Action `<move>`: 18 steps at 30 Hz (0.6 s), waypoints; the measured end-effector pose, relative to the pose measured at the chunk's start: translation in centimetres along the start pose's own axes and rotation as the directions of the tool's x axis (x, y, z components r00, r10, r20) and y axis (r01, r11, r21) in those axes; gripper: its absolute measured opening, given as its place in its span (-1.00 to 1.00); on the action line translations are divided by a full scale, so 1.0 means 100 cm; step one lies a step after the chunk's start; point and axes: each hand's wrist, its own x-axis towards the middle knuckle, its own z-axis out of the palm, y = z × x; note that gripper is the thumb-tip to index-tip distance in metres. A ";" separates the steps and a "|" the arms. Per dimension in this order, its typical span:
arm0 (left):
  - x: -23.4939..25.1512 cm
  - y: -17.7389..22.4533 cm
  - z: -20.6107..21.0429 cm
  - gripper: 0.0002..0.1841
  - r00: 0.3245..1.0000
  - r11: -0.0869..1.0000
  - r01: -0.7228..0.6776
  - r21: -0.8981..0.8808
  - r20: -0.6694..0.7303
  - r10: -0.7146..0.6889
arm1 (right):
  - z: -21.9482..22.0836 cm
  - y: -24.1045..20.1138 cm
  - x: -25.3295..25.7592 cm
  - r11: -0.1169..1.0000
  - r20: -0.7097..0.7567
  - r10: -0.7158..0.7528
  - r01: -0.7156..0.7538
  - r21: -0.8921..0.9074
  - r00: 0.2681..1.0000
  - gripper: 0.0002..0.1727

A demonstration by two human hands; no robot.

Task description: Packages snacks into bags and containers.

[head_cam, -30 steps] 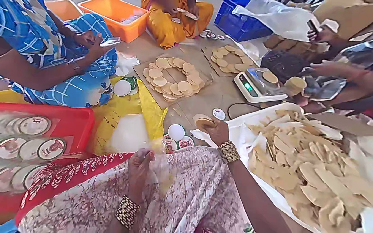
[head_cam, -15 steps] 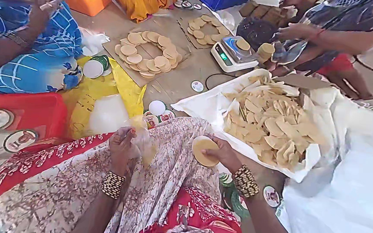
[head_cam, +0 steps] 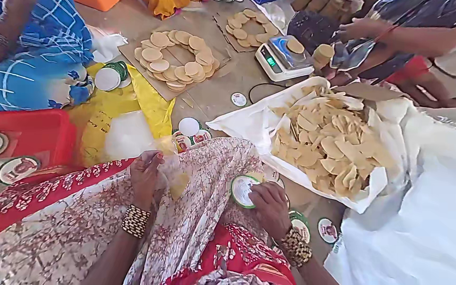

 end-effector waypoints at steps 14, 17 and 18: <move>0.000 -0.001 -0.003 -0.91 0.999 0.999 0.031 -0.011 -0.012 -0.031 | -0.011 0.016 0.012 0.225 0.385 0.803 -0.829 0.512 0.455 -0.35; 0.000 -0.001 -0.002 -0.90 0.999 0.999 0.036 -0.012 -0.013 -0.036 | -0.010 0.002 0.017 0.327 0.433 0.768 -0.870 0.369 0.472 -0.20; -0.001 -0.001 -0.002 -0.90 0.999 0.999 0.040 -0.012 -0.018 -0.040 | -0.009 0.000 0.019 0.383 0.442 0.749 -0.867 0.319 0.494 -0.11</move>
